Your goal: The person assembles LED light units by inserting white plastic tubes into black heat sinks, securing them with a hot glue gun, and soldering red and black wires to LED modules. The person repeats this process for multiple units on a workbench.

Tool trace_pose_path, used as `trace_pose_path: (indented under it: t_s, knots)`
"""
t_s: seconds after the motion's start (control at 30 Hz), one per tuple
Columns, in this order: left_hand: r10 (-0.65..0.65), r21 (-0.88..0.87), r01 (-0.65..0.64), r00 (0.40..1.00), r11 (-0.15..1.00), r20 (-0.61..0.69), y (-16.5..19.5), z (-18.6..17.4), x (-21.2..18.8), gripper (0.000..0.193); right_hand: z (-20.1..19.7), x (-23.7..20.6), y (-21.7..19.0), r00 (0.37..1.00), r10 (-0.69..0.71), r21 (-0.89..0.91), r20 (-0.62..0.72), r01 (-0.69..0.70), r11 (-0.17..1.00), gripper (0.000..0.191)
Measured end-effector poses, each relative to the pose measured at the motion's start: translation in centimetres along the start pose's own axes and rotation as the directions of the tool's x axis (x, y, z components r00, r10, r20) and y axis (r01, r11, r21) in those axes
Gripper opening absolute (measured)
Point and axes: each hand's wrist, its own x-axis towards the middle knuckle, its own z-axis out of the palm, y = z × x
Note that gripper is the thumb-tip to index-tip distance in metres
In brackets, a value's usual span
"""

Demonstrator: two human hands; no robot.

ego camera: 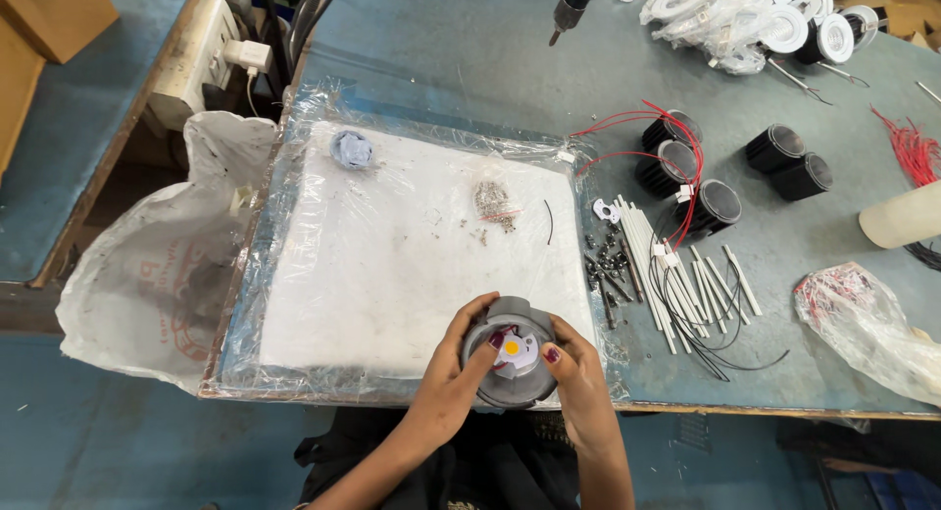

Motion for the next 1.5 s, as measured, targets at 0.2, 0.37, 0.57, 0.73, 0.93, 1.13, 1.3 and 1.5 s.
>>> trace_pose_path:
  t_s: [0.2, 0.37, 0.57, 0.73, 0.93, 1.13, 1.3, 1.5]
  knots:
    - [-0.012, 0.034, 0.015, 0.995, 0.999, -0.096, 1.2, 0.5, -0.1, 0.039, 1.0, -0.7, -1.7, 1.0, -0.012, -0.182, 0.027, 0.017, 0.983, 0.069]
    - [-0.041, 0.047, 0.046, 0.993, 0.998, -0.106, 1.8, -0.1, 0.1, 0.037, 1.4, -0.9, -2.8, 0.997, -0.016, -0.255, 0.079, 0.035, 0.966, 0.069]
    - [-0.08, 0.097, 0.079, 0.997, 0.992, 0.004, 3.3, -1.6, -0.2, 0.051, 1.8, -0.7, -3.0, 0.996, -0.065, -0.265, 0.059, 0.078, 0.961, 0.066]
    - [-0.084, 0.262, 0.095, 0.995, 0.96, -0.052, 4.1, -1.5, -1.2, 0.059, 2.1, -0.4, -2.6, 0.996, -0.06, -0.189, 0.062, 0.071, 0.979, 0.065]
    - [-0.063, 0.327, 0.109, 0.987, 0.939, -0.148, 4.0, -0.7, -1.4, 0.055, 2.3, -0.2, -2.4, 0.997, -0.056, -0.179, 0.055, 0.065, 0.982, 0.062]
    - [-0.018, 0.265, 0.055, 0.99, 0.963, -0.141, 3.0, -0.9, -0.9, 0.046, 2.6, -0.5, -2.9, 0.998, -0.033, -0.211, 0.055, 0.044, 0.977, 0.066]
    - [-0.029, 0.17, 0.04, 0.997, 0.985, -0.068, 2.5, -2.2, -0.2, 0.044, 3.1, -1.2, -3.6, 0.984, -0.12, -0.331, 0.136, 0.159, 0.93, 0.074]
    - [-0.135, 0.153, 0.144, 0.989, 0.978, -0.067, 2.5, -3.4, -0.5, 0.056, 4.3, -1.3, -4.3, 0.98, -0.126, -0.358, 0.151, 0.173, 0.918, 0.079]
